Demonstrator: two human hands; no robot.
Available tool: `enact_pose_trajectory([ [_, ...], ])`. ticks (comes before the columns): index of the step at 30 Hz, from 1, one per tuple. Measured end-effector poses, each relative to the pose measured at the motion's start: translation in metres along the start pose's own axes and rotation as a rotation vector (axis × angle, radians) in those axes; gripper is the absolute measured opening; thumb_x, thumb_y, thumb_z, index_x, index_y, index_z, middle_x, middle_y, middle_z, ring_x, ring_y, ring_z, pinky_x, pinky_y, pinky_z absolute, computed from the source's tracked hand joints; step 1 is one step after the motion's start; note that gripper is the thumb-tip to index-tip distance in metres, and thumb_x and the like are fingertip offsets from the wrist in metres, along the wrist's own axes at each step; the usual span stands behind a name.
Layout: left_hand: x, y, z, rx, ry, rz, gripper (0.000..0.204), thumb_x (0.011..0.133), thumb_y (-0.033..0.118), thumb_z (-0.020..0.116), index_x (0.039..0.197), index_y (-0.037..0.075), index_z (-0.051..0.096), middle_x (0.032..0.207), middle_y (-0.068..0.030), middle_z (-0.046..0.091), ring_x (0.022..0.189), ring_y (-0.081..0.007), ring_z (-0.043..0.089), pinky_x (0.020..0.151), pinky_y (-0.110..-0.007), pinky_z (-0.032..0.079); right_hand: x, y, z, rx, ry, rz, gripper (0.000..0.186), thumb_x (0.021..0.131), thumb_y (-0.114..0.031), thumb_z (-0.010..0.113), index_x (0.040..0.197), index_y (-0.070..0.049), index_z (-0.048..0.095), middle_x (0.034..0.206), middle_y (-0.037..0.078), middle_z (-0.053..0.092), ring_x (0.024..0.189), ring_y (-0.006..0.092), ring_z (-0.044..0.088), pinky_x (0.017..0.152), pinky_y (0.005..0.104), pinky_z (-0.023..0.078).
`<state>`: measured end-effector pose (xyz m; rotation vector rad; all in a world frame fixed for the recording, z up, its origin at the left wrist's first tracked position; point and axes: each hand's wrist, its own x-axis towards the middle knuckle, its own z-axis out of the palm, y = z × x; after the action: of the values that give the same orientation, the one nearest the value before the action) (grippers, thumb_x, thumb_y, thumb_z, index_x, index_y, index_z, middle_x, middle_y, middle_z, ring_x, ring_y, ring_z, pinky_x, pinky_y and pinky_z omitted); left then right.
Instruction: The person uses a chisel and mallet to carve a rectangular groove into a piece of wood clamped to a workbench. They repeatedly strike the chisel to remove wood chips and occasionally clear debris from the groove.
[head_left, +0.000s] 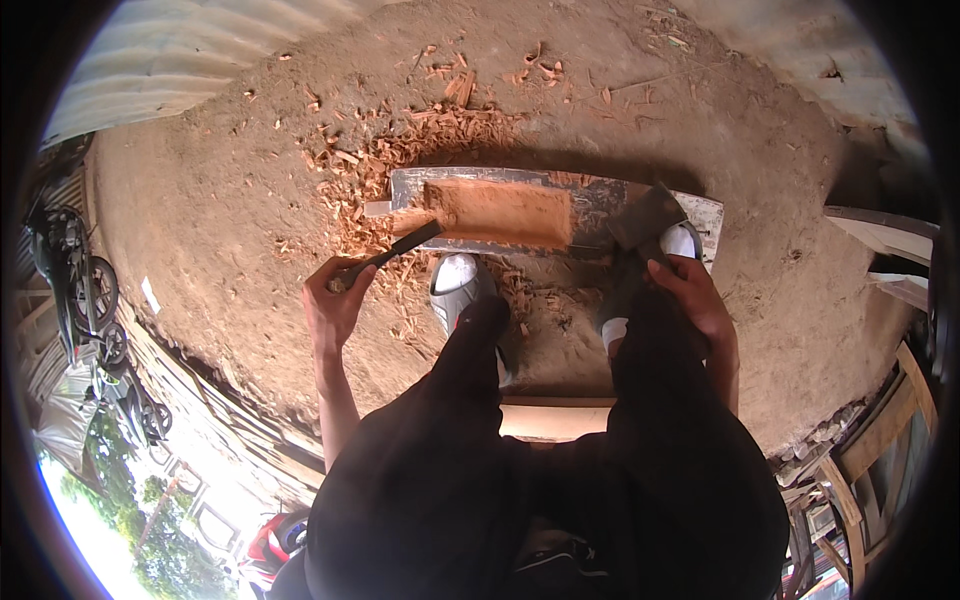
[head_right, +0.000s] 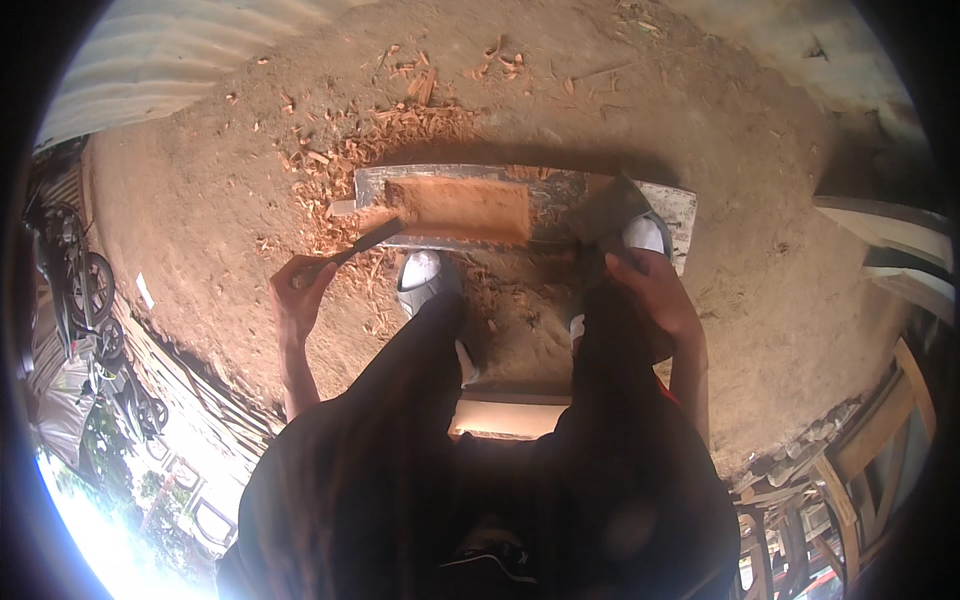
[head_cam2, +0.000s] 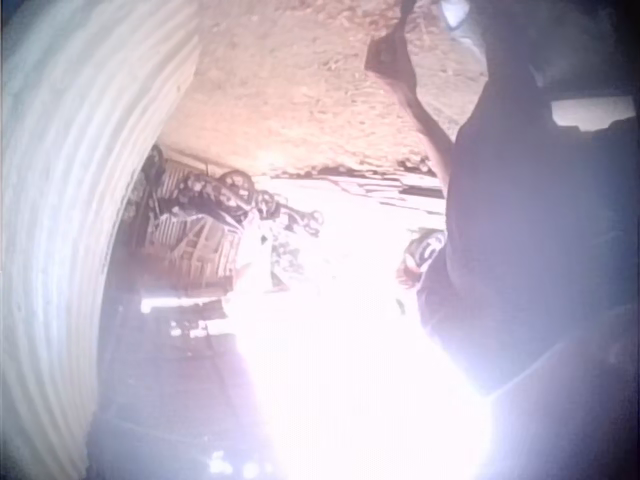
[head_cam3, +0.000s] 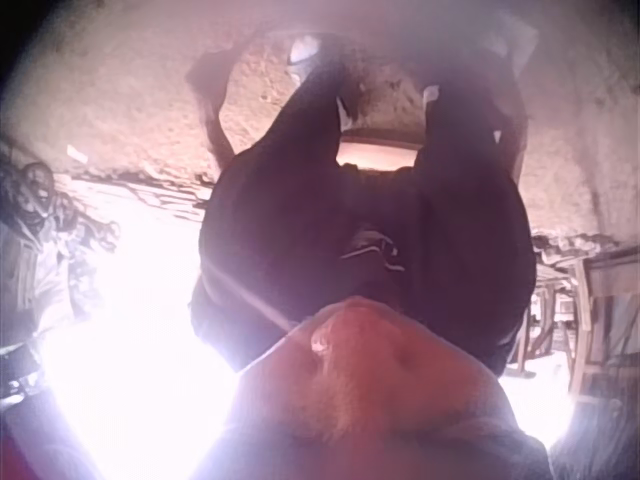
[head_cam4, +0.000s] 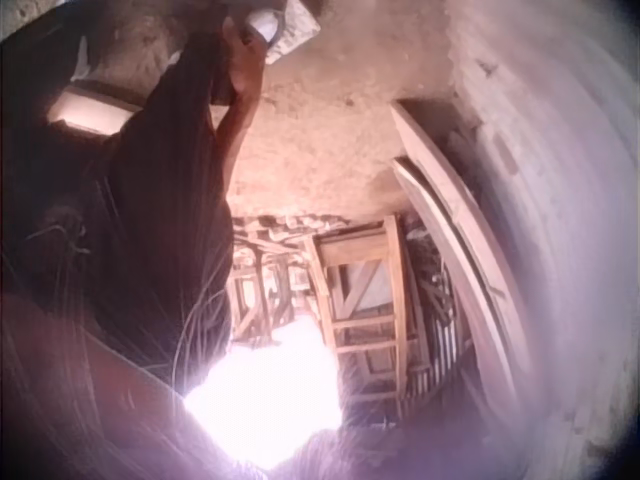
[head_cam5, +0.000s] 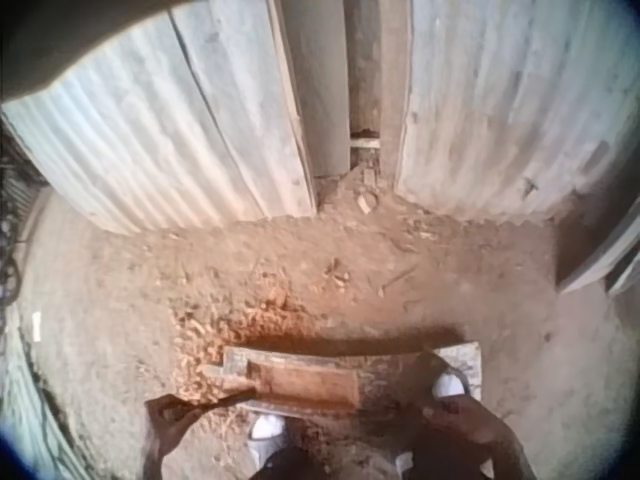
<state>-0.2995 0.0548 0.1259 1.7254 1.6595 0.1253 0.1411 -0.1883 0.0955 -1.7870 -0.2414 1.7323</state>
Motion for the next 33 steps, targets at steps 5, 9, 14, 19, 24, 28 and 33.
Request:
enact_pose_trajectory([
  [5,0.002,0.011,0.022,-0.056,-0.041,0.120,0.028,0.086,0.025,0.085,0.106,0.007,0.079,0.086,-0.0080,0.077,0.076,-0.0115,0.068,0.066,-0.029,0.052,-0.002,-0.006,0.008,0.107,-0.015,0.004,0.043,0.098,-0.033,0.073,0.118,0.004,0.066,0.103,0.006,0.070,0.094,0.0117,0.065,0.083,0.0282,0.051],
  [9,0.012,0.009,0.024,0.063,-0.053,0.043,0.021,0.087,0.023,0.084,0.101,0.009,0.079,0.086,-0.0066,0.078,0.073,-0.0121,0.069,0.064,-0.030,0.053,-0.001,-0.008,0.004,0.054,-0.018,0.053,0.047,0.098,-0.036,0.073,0.120,0.004,0.065,0.104,0.006,0.070,0.096,0.0118,0.064,0.085,0.0285,0.050],
  [14,0.012,-0.004,-0.039,0.282,0.091,-0.081,0.019,0.085,0.021,0.084,0.101,0.012,0.078,0.085,-0.0070,0.079,0.074,-0.0182,0.074,0.063,-0.035,0.056,0.002,0.000,0.000,0.011,-0.006,0.046,0.050,0.096,-0.040,0.074,0.118,0.004,0.066,0.103,0.006,0.069,0.095,0.0116,0.062,0.086,0.0295,0.049],
  [19,0.006,0.023,-0.072,0.414,0.163,0.003,0.023,0.083,0.024,0.084,0.101,0.011,0.077,0.086,-0.0100,0.078,0.073,-0.0198,0.075,0.064,-0.039,0.055,0.006,0.004,-0.002,0.003,-0.037,0.026,0.043,0.097,-0.037,0.074,0.113,0.002,0.067,0.099,0.004,0.068,0.092,0.0101,0.062,0.083,0.0279,0.049],
  [24,0.007,0.050,-0.021,0.061,-0.117,0.109,0.029,0.084,0.022,0.085,0.107,0.007,0.077,0.096,-0.0117,0.080,0.086,-0.0184,0.077,0.074,-0.034,0.060,0.001,0.001,0.001,0.038,0.008,-0.003,0.042,0.096,-0.038,0.075,0.109,0.001,0.069,0.095,0.004,0.070,0.084,0.0092,0.064,0.078,0.0265,0.051],
  [28,0.014,0.041,0.020,0.182,-0.146,0.141,0.020,0.087,0.017,0.083,0.102,0.007,0.077,0.096,-0.0087,0.080,0.081,-0.0193,0.077,0.066,-0.033,0.061,0.003,-0.002,0.007,0.055,-0.004,0.001,0.041,0.096,-0.038,0.075,0.108,0.001,0.069,0.094,0.003,0.070,0.083,0.0090,0.064,0.077,0.0265,0.050],
  [33,0.032,0.014,-0.030,0.285,-0.072,0.014,0.019,0.086,0.020,0.083,0.103,0.011,0.078,0.093,-0.0064,0.080,0.079,-0.0159,0.077,0.070,-0.035,0.062,-0.009,-0.006,0.002,0.087,0.005,0.026,0.041,0.097,-0.036,0.074,0.112,0.002,0.068,0.098,0.004,0.069,0.088,0.0098,0.063,0.080,0.0272,0.049],
])
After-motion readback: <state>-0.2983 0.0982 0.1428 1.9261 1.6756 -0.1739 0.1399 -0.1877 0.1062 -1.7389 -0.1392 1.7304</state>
